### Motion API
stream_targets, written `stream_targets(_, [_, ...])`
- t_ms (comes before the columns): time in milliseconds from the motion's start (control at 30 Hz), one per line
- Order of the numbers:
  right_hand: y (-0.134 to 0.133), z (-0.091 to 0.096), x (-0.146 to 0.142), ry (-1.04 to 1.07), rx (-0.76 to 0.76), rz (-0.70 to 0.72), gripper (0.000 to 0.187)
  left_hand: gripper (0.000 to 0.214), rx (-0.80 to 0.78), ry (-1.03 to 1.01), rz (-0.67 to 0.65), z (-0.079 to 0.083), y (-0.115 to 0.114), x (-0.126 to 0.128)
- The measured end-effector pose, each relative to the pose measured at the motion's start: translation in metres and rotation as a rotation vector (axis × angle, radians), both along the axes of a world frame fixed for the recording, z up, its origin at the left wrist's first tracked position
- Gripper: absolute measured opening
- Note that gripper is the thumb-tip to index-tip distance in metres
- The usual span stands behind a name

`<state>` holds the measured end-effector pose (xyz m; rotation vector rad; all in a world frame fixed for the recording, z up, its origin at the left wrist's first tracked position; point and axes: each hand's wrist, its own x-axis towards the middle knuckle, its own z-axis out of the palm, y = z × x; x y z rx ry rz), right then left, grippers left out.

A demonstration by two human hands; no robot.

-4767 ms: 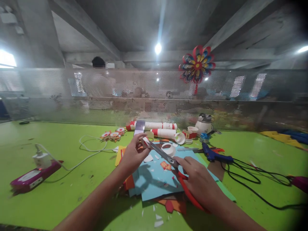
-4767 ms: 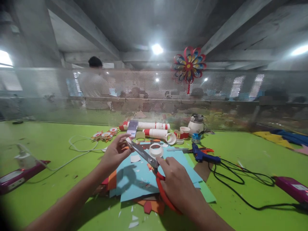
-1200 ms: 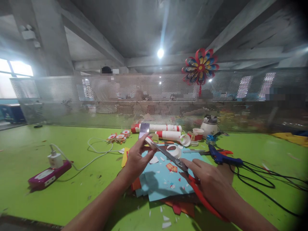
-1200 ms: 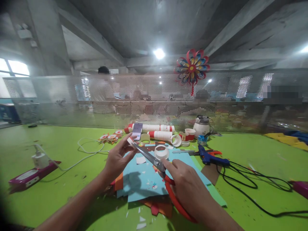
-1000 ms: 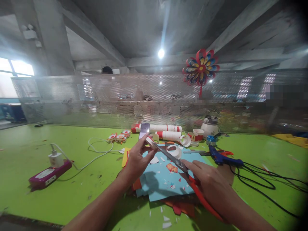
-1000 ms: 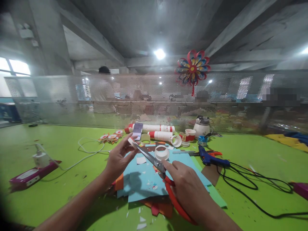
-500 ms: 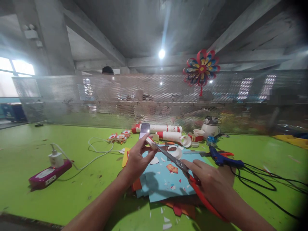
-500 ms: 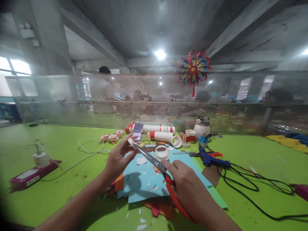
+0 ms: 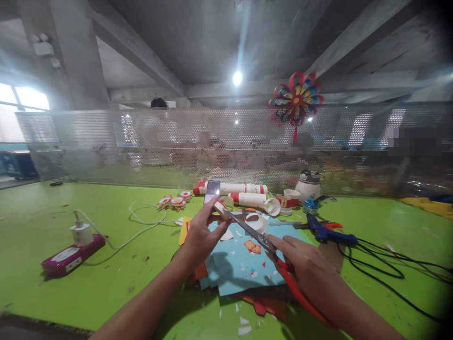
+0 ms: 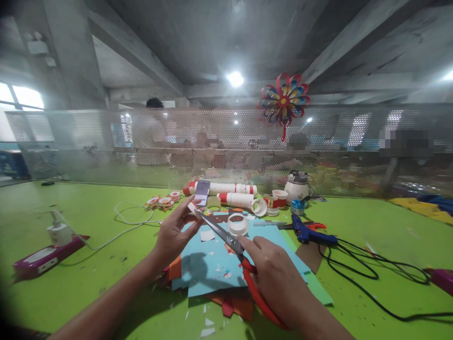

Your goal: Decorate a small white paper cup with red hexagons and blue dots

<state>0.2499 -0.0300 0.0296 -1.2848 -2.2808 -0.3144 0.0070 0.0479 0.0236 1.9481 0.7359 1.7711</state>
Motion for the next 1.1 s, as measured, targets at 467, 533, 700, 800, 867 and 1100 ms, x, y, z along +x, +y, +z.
stream_targets(467, [0.0038, 0.0008, 0.0004, -0.031, -0.054, -0.050, 0.046, 0.059, -0.008, 0.027, 0.017, -0.0006, 0.0036, -0.0011])
stream_targets(533, [0.0049, 0.0017, -0.0002, -0.008, -0.100, -0.042, 0.045, 0.059, -0.013, 0.033, 0.026, -0.0016, 0.0053, -0.0018])
stream_targets(700, [0.0040, 0.0039, -0.0029, 0.053, -0.200, -0.019, 0.044, 0.059, -0.028, 0.038, 0.049, -0.0034, 0.0064, -0.0021])
stream_targets(800, [0.0029, 0.0045, -0.0036, 0.062, -0.204, -0.018, 0.043, 0.058, -0.034, 0.038, 0.054, -0.0041, 0.0060, -0.0017])
stream_targets(867, [0.0027, 0.0041, -0.0033, 0.041, -0.177, -0.025, 0.045, 0.058, -0.035, 0.041, 0.058, -0.0047, 0.0061, -0.0018])
stream_targets(1100, [0.0041, -0.0017, -0.0013, -0.053, -0.006, -0.049, 0.045, 0.060, -0.037, 0.064, 0.077, -0.0055, 0.0065, -0.0024])
